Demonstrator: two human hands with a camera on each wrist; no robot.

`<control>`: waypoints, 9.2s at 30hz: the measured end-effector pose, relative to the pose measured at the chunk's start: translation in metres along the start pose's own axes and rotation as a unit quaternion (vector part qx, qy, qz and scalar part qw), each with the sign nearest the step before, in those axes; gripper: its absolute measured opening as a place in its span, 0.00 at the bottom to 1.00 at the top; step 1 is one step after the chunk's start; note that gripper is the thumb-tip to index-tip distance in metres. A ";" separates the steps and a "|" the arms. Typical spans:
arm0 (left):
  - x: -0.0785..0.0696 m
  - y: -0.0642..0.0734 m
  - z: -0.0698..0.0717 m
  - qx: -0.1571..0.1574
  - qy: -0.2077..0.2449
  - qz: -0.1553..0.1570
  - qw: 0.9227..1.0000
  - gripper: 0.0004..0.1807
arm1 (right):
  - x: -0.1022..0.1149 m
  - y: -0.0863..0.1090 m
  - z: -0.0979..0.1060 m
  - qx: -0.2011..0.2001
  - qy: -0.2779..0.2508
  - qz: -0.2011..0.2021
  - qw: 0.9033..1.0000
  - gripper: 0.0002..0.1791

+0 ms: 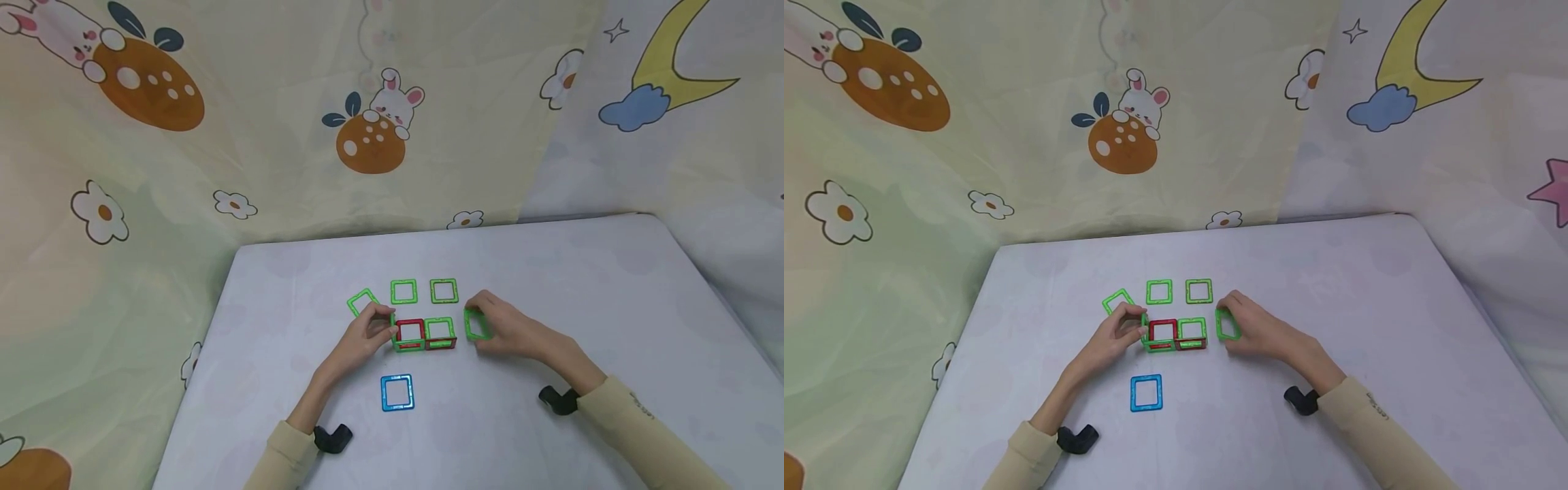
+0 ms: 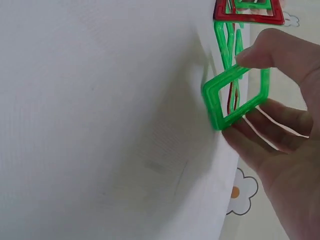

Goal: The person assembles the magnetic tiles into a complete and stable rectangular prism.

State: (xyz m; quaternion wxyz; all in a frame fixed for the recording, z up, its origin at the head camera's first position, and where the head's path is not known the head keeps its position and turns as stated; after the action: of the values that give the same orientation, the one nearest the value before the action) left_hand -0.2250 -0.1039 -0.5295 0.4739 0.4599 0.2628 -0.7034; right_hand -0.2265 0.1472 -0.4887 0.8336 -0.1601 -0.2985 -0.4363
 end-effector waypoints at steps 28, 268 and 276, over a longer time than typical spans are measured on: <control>-0.010 0.002 0.001 -0.001 -0.001 0.017 1.000 0.23 | -0.016 0.000 -0.004 -0.038 -0.155 0.008 0.987 0.34; -0.021 0.021 -0.011 -0.149 0.039 0.129 0.980 0.27 | 0.013 -0.052 0.007 -0.104 -0.010 0.024 0.994 0.19; -0.020 0.022 -0.011 -0.151 0.040 0.129 0.979 0.27 | 0.005 -0.068 -0.003 -0.055 0.001 -0.021 0.998 0.27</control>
State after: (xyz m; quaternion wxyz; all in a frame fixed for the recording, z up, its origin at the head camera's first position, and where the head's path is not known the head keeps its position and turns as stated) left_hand -0.1981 -0.0957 -0.5144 0.6136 0.4407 0.3228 -0.5702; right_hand -0.2789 0.1038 -0.4876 0.8145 -0.1984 -0.2766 -0.4697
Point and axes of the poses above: each hand's wrist, its own y-axis away from the middle knuckle, its own z-axis out of the back of the hand, x = y × z, the point moved 8 cm from there along -y, towards the middle knuckle, and after that the axes turned 8 degrees about -y, right-handed, at the moved point
